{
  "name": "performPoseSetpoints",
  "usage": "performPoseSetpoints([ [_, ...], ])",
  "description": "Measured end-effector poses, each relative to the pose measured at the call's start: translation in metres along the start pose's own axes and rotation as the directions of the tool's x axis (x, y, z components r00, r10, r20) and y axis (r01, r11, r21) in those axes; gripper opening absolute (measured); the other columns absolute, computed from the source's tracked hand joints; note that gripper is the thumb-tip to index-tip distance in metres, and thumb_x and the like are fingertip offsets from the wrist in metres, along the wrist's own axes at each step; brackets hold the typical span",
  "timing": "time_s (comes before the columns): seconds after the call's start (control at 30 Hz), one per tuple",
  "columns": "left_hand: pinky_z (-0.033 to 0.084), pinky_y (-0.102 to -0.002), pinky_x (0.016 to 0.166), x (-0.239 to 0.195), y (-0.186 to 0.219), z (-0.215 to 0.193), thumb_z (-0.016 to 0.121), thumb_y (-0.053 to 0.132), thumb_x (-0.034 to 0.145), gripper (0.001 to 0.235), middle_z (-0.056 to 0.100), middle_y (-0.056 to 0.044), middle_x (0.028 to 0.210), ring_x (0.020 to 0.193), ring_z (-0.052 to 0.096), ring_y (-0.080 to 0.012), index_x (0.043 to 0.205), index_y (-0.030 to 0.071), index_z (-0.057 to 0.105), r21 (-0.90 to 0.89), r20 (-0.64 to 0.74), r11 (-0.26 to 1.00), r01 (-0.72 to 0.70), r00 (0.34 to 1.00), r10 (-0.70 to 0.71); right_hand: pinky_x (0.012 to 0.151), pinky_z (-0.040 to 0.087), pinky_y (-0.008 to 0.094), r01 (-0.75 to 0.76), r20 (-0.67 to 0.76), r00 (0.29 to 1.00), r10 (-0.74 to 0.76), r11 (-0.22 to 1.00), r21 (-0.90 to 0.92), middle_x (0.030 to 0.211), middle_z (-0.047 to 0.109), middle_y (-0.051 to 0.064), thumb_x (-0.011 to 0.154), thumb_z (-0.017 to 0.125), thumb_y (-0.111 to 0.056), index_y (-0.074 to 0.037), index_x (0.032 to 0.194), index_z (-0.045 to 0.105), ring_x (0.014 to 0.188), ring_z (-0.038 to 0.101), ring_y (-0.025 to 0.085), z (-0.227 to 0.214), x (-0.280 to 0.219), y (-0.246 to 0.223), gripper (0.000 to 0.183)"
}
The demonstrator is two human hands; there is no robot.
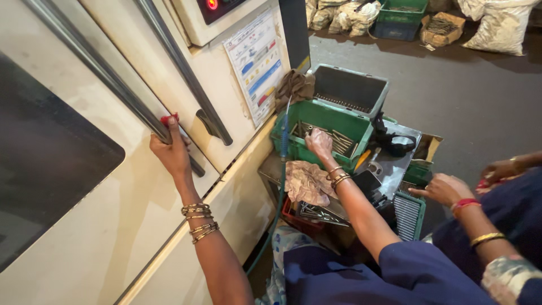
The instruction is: The person operates a metal turning machine, inserting small metal rods into the chuck and starting the machine to process them. They retrieve rods from a green bin, insert them into the machine, and press a control button to run the cycle.
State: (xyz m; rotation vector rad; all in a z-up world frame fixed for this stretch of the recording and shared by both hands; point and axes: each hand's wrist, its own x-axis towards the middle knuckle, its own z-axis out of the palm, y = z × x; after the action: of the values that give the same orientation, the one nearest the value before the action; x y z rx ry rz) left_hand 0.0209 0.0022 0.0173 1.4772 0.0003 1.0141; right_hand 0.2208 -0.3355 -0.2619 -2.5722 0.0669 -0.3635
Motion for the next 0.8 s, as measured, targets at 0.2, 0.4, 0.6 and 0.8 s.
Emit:
performPoseSetpoints([
  [0.2,0.04,-0.023,0.045,0.0005,-0.0001,-0.0004,0.071,0.039,0.103,0.037,0.064,0.0,0.075,0.053,0.054,-0.0064,0.102,0.002,0.07,0.007,0.015,0.999,-0.039,0.999,0.039,0.087,0.053,0.056,-0.013,0.014,1.0,0.013,1.0,0.007,0.104,0.072,0.027,0.093,0.06,-0.045,-0.001,0.106,0.071,0.102,0.068,0.044,0.0022,0.0007,0.0014,0.047],
  [0.4,0.041,-0.023,0.045,0.0004,-0.0029,-0.0013,0.071,0.04,0.102,0.038,0.061,0.0,0.069,0.053,0.055,-0.0066,0.099,0.002,0.067,0.023,0.001,1.0,-0.014,1.0,0.014,0.087,0.054,0.056,-0.026,0.035,0.999,0.027,1.0,-0.011,0.104,0.072,0.027,0.095,0.059,-0.045,-0.001,0.108,0.07,0.101,0.069,0.044,0.0023,0.0024,0.0015,0.047],
  [0.6,0.041,-0.023,0.046,0.0027,-0.0064,-0.0015,0.072,0.041,0.101,0.04,0.065,-0.001,0.075,0.053,0.055,-0.007,0.1,0.001,0.067,-0.003,0.005,0.999,-0.033,0.999,0.033,0.087,0.054,0.056,0.009,-0.017,1.0,-0.01,1.0,-0.012,0.104,0.072,0.028,0.096,0.058,-0.046,0.0,0.109,0.069,0.1,0.069,0.045,0.0034,-0.0007,0.005,0.05],
  [0.8,0.041,-0.024,0.046,0.0015,-0.0029,-0.0001,0.071,0.04,0.102,0.04,0.063,-0.001,0.072,0.052,0.054,-0.0075,0.097,0.0,0.067,0.013,-0.014,1.0,-0.019,1.0,0.019,0.087,0.052,0.057,0.012,-0.017,1.0,-0.012,1.0,0.006,0.104,0.072,0.028,0.094,0.059,-0.045,-0.001,0.111,0.068,0.1,0.069,0.046,-0.0006,0.0008,0.002,0.048],
])
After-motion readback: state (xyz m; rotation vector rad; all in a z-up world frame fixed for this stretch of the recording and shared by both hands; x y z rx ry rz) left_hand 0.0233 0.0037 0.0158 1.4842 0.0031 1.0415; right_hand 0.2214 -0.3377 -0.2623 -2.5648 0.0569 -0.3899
